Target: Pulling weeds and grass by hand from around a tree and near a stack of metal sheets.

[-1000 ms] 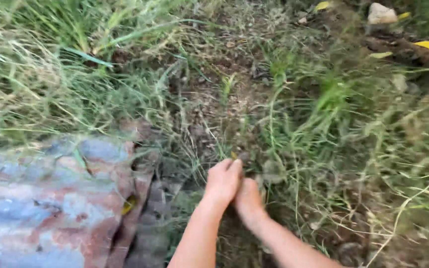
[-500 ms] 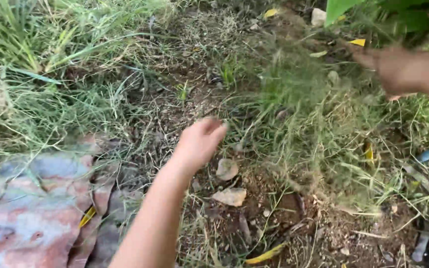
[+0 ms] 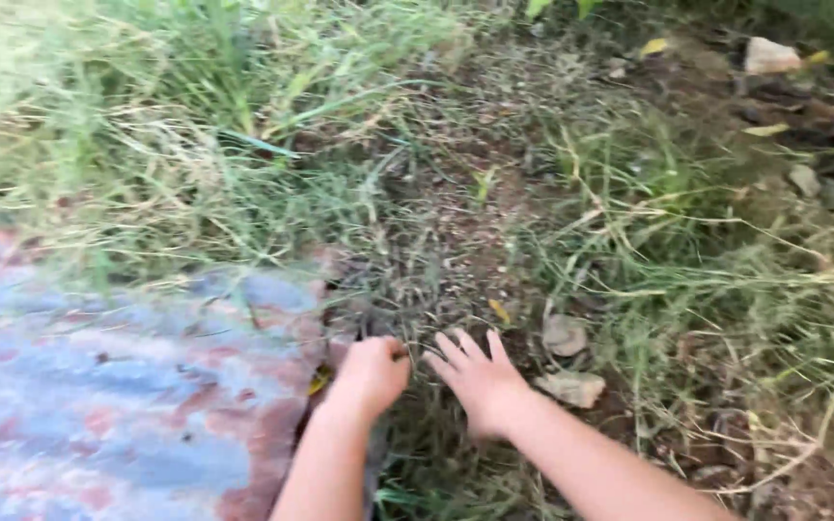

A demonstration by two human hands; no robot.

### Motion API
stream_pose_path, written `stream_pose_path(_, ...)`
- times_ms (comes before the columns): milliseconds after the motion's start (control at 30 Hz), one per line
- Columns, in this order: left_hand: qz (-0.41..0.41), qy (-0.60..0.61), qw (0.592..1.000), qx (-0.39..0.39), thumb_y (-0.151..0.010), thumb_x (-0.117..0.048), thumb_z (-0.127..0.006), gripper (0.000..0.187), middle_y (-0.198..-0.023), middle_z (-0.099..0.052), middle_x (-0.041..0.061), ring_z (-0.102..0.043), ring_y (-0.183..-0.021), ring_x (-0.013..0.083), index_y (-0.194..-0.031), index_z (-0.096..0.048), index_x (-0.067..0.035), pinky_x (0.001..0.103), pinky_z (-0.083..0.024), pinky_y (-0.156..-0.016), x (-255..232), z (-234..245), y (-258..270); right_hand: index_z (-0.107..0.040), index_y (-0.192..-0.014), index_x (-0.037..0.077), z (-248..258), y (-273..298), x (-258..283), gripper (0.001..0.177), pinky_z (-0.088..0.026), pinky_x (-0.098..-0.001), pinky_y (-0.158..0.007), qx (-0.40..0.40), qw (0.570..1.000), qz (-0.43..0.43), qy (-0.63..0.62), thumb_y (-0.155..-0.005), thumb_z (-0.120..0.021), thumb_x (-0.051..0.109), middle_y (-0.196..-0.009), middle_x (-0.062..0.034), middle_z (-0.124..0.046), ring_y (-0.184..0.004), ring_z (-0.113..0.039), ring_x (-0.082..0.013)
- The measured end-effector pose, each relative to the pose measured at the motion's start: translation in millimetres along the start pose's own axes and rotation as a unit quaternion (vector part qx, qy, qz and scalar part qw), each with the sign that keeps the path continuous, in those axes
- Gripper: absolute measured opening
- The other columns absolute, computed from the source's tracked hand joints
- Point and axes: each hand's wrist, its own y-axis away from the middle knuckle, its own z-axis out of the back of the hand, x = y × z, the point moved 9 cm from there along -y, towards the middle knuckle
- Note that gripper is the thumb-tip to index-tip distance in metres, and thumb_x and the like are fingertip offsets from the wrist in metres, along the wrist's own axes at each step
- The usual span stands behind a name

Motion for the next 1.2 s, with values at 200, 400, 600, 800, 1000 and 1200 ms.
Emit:
stream_pose_path(200, 0.013, 0.064, 0.998, 0.008, -0.084, -0.021, -0.064, 0.024, -0.103, -0.073, 0.021, -0.070, -0.104, 0.0372, -0.100, -0.079, -0.010, 0.045, -0.054, -0.097, 11, -13, -1, -0.019, -0.160, 0.019, -53, -10, 27, 0.103, 0.002, -0.0648, -0.125, 0.129, 0.980, -0.104, -0.109, -0.081, -0.084, 0.032, -0.171, -0.0066, 0.000, -0.158, 0.004, -0.0328)
stream_pose_path(400, -0.005, 0.086, 0.996, 0.004, -0.085, -0.020, -0.062, 0.024, -0.101, -0.074, 0.021, -0.070, -0.103, 0.0376, -0.097, -0.079, -0.008, 0.045, -0.056, -0.095, 8, -22, -4, -0.050, -0.144, 0.016, -93, -20, 24, 0.077, -0.017, -0.0555, -0.121, -0.074, 0.968, -0.061, -0.233, -0.072, -0.075, 0.006, -0.157, -0.0011, -0.040, -0.155, -0.019, -0.0300)
stream_pose_path(600, -0.023, 0.112, 0.992, -0.047, -0.086, -0.025, -0.064, 0.026, -0.099, -0.072, 0.022, -0.069, -0.099, 0.0406, -0.097, -0.077, -0.006, 0.048, -0.054, -0.092, -3, -15, -11, -0.073, -0.120, 0.014, -108, -14, 2, 0.044, -0.043, -0.0402, -0.106, -0.188, 0.883, -0.158, -0.401, -0.080, -0.063, 0.000, -0.121, -0.0112, -0.066, -0.121, -0.055, -0.0299)
stream_pose_path(800, 0.001, 0.147, 0.988, -0.041, -0.090, -0.032, -0.062, 0.032, -0.100, -0.073, 0.024, -0.068, -0.102, 0.0433, -0.100, -0.076, -0.006, 0.048, -0.053, -0.094, -26, -5, -9, -0.071, -0.117, 0.005, -145, -17, -4, 0.043, -0.053, -0.0389, -0.092, -0.264, 0.782, -0.186, -0.533, -0.078, -0.058, -0.008, -0.113, -0.0204, -0.071, -0.107, -0.069, -0.0367)
stream_pose_path(1000, 0.003, 0.145, 0.989, 0.001, -0.093, -0.039, -0.061, 0.039, -0.099, -0.072, 0.025, -0.066, -0.102, 0.0446, -0.096, -0.074, -0.002, 0.051, -0.053, -0.093, -30, -24, -12, -0.071, -0.101, 0.001, -102, -3, -3, 0.031, -0.054, -0.0459, -0.081, -0.301, 0.818, -0.179, -0.457, -0.073, -0.059, -0.005, -0.096, -0.0243, -0.069, -0.097, -0.066, -0.0446)
stream_pose_path(1200, -0.008, 0.157, 0.988, 0.003, -0.092, -0.041, -0.062, 0.040, -0.097, -0.072, 0.025, -0.067, -0.101, 0.0448, -0.096, -0.074, -0.003, 0.052, -0.053, -0.089, -47, -33, -22, -0.072, -0.094, 0.003, -117, -4, -33, 0.022, -0.057, -0.0449, -0.078, -0.332, 0.789, -0.213, -0.471, -0.075, -0.061, 0.000, -0.092, -0.0223, -0.072, -0.091, -0.070, -0.0432)
